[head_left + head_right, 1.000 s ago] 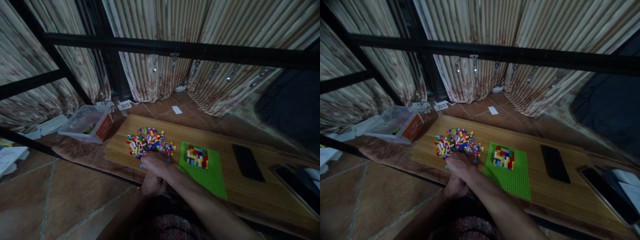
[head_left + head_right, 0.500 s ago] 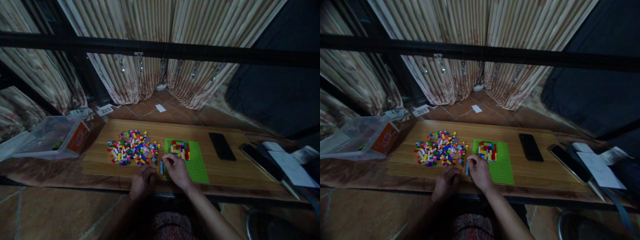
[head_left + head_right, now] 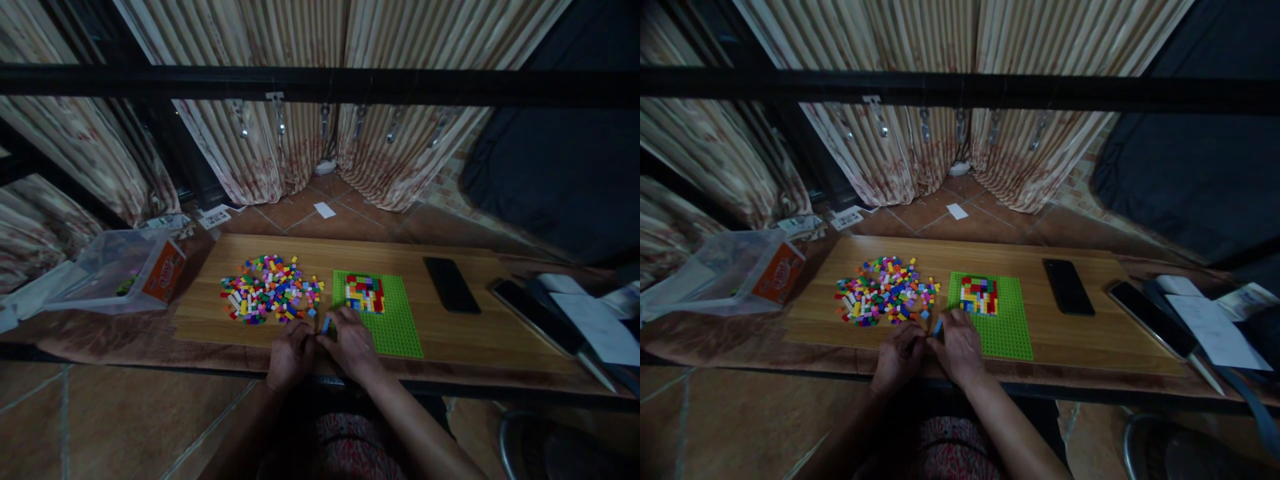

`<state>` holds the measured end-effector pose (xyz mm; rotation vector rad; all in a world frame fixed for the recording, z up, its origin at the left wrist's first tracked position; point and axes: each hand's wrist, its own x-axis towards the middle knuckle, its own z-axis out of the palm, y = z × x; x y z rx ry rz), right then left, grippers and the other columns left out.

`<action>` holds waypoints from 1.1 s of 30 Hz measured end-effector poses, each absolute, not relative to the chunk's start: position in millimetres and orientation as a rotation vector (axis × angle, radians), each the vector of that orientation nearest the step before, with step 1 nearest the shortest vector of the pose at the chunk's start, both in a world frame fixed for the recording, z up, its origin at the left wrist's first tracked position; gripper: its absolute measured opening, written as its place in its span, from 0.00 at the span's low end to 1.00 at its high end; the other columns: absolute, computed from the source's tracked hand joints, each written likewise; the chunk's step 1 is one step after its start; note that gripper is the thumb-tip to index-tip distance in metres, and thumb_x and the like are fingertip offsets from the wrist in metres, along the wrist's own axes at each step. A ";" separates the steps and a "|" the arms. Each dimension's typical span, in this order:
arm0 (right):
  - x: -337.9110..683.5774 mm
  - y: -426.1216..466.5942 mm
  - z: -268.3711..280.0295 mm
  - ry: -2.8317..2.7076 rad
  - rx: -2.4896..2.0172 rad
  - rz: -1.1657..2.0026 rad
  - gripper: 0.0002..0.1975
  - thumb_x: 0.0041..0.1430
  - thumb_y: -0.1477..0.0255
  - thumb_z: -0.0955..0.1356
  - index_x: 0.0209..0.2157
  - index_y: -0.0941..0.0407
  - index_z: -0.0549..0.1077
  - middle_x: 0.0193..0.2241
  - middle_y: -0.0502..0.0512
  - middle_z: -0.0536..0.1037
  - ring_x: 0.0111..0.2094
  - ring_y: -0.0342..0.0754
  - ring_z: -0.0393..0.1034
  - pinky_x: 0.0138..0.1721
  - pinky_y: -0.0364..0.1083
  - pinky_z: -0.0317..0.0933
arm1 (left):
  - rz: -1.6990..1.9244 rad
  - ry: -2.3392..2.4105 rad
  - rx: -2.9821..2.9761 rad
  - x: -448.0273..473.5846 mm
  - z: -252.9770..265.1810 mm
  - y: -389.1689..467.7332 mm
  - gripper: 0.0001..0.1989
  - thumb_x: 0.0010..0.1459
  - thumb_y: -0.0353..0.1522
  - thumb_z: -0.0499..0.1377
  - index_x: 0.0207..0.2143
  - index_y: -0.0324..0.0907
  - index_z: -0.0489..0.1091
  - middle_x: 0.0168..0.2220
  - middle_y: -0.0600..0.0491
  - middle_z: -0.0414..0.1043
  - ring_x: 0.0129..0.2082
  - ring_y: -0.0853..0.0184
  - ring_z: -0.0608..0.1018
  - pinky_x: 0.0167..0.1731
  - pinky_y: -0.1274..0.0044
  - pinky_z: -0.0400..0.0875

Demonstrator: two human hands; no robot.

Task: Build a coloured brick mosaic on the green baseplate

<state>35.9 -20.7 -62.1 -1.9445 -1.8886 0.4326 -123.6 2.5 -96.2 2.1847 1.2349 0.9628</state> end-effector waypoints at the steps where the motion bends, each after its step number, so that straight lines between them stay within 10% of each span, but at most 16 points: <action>1: 34.1 -19.2 -61.5 -1.907 -1.958 0.429 0.18 0.52 0.67 0.71 0.45 0.57 0.73 0.42 0.60 0.72 0.48 0.57 0.65 0.48 0.53 0.63 | 0.967 1.229 2.173 -123.7 -95.5 2.4 0.06 0.59 0.28 0.53 0.33 0.43 0.69 0.34 0.51 0.72 0.36 0.67 0.76 0.37 0.76 0.72; 17: 43.5 -43.5 -52.8 -1.612 -1.559 0.645 0.25 0.53 0.80 0.64 0.53 0.51 0.69 0.46 0.54 0.76 0.46 0.49 0.72 0.49 0.51 0.66 | 0.877 0.982 1.337 -87.8 -62.7 -0.8 0.07 0.55 0.34 0.59 0.35 0.41 0.74 0.33 0.52 0.77 0.36 0.66 0.78 0.39 0.76 0.71; 25: 69.7 -50.8 -58.7 -1.096 -1.499 0.826 0.16 0.55 0.71 0.67 0.46 0.52 0.74 0.37 0.52 0.78 0.38 0.47 0.75 0.42 0.48 0.69 | 0.808 0.989 1.128 -47.1 -63.9 11.1 0.10 0.49 0.34 0.62 0.35 0.38 0.73 0.30 0.52 0.78 0.29 0.68 0.77 0.29 0.78 0.70; 33: 101.6 -29.7 -62.2 -1.144 -1.820 0.251 0.10 0.56 0.72 0.65 0.37 0.58 0.76 0.34 0.58 0.79 0.34 0.50 0.74 0.38 0.48 0.66 | 0.784 1.115 1.621 -2.2 -64.9 25.1 0.11 0.58 0.30 0.55 0.41 0.42 0.73 0.39 0.51 0.78 0.39 0.67 0.79 0.44 0.74 0.72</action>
